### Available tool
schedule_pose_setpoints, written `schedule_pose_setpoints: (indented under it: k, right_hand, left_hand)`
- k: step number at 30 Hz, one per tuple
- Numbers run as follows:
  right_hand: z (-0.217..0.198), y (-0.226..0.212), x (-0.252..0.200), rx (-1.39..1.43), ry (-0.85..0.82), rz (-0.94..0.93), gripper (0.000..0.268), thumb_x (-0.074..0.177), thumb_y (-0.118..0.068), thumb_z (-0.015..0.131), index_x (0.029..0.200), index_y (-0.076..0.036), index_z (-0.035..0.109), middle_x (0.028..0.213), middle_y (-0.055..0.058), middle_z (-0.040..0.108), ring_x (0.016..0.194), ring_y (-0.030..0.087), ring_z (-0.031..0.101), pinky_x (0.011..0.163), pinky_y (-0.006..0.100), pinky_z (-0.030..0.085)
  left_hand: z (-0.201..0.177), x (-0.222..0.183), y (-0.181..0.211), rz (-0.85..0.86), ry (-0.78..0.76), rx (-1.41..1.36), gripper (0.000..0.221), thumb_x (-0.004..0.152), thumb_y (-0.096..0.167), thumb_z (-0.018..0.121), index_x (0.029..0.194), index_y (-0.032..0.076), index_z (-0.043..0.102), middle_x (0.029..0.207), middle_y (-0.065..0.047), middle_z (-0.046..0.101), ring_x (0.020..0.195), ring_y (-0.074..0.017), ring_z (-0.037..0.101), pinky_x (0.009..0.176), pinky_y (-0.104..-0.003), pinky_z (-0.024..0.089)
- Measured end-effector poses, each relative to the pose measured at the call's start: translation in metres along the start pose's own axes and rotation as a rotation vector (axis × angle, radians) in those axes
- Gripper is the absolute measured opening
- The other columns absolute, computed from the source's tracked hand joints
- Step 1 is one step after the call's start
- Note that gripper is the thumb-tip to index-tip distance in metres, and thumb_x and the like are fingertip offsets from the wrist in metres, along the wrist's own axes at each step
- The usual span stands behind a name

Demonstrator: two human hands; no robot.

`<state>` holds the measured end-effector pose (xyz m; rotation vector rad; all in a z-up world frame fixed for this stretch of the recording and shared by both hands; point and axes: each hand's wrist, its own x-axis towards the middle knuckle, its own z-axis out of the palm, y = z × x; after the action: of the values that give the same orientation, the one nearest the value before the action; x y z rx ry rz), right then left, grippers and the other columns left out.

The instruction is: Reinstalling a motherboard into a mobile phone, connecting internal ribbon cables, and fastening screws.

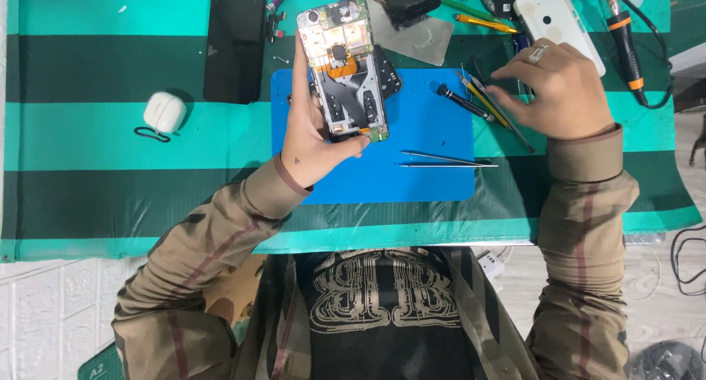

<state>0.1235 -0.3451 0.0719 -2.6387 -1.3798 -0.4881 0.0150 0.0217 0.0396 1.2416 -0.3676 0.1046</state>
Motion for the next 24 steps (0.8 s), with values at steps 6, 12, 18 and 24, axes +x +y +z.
schedule_pose_setpoints:
  k: [6,12,18,24]
  right_hand:
    - [0.000,0.002,-0.003,-0.050,0.016,0.023,0.015,0.103,-0.016,0.092,0.110,-0.004,0.084,0.103,0.012,0.077,0.098,0.031,0.071,0.076,0.042,0.057]
    - [-0.005,0.015,-0.023,-0.244,-0.014,0.135,0.011,0.114,-0.017,0.086,0.104,-0.012,0.084,0.094,0.005,0.075,0.092,0.026,0.071,0.071,0.037,0.055]
    - [0.019,0.076,-0.089,-0.589,0.065,0.305,0.011,0.118,-0.032,0.094,0.112,-0.028,0.086,0.100,-0.004,0.075,0.101,0.024,0.071,0.065,0.034,0.053]
    - [0.029,0.083,-0.099,-0.535,0.098,0.324,0.009,0.114,-0.032,0.096,0.118,-0.028,0.088,0.109,-0.001,0.077,0.109,0.025,0.071,0.068,0.034,0.054]
  left_hand:
    - [0.002,0.000,-0.007,-0.039,-0.157,-0.037,0.121,0.089,-0.016,0.080,0.168,0.029,0.000,0.174,-0.015,0.026,0.161,-0.0372,0.042,0.112,-0.057,0.066]
    - [0.012,-0.006,0.003,-0.253,-0.396,0.107,0.124,0.085,0.008,0.086,0.164,0.026,-0.007,0.161,-0.021,0.047,0.138,-0.0302,0.064,0.096,-0.049,0.071]
    - [0.013,-0.011,0.001,-0.224,-0.458,0.341,0.105,0.087,0.029,0.085,0.164,0.020,0.014,0.143,-0.013,0.066,0.115,-0.0274,0.078,0.089,-0.040,0.071]
    - [0.011,-0.014,-0.004,-0.173,-0.402,0.507,0.077,0.094,0.032,0.076,0.157,0.016,0.037,0.089,-0.007,0.080,0.087,-0.0166,0.082,0.045,-0.026,0.047]
